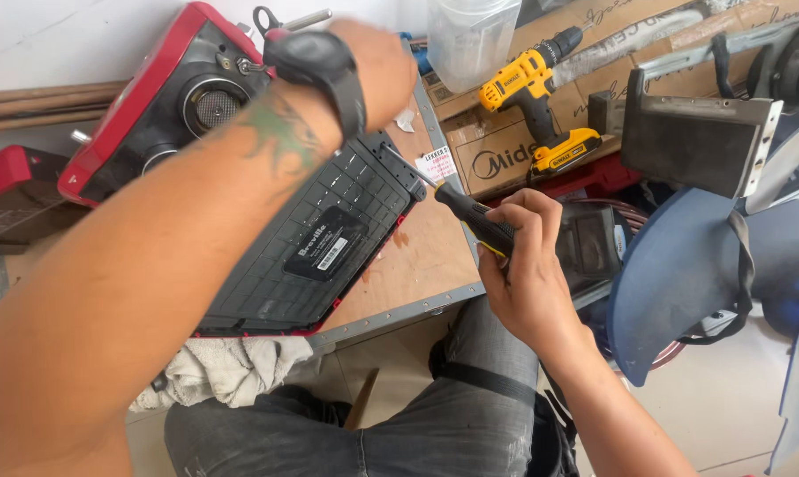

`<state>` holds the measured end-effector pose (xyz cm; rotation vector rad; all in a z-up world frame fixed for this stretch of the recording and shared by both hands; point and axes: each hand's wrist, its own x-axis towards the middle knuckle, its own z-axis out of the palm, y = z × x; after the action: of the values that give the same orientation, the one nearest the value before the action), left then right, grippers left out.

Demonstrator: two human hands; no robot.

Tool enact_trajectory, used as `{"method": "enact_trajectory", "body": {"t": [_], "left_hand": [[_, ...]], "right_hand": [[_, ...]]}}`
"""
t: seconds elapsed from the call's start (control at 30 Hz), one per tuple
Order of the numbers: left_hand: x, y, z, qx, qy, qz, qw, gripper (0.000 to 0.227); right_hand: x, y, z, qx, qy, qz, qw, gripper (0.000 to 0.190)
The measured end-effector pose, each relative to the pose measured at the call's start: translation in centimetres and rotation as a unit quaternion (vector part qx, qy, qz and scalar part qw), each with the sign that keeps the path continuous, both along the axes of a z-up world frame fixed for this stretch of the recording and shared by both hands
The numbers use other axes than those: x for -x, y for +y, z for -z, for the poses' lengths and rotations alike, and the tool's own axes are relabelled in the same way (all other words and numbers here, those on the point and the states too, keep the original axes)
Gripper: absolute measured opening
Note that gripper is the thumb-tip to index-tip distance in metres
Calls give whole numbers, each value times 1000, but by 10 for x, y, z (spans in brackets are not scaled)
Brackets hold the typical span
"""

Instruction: The person assembles a red and black appliance by attaching a black plastic bracket to its side using a screwdriver. They align the bracket, insert screws, and tighten them to secure the part in place.

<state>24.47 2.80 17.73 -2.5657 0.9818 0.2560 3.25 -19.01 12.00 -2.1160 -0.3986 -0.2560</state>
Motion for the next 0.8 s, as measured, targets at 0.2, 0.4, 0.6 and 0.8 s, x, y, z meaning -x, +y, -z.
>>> {"method": "enact_trajectory", "body": {"t": [0.2,0.4,0.6,0.8], "left_hand": [[-10,66,-51,229,144,-150,951,42],[6,100,-56,437,259,-168,845,43],[2,103,-30,406,181,-99,890,46],[-16,104,-15,408,247,-147,866,50]], "right_hand": [[2,6,2,70,-26,57,996,40],[-6,23,-11,9,76,97,992,38],[-1,21,-21,62,-37,61,996,33],[-14,23,-5,-85,234,143,958,38]]}}
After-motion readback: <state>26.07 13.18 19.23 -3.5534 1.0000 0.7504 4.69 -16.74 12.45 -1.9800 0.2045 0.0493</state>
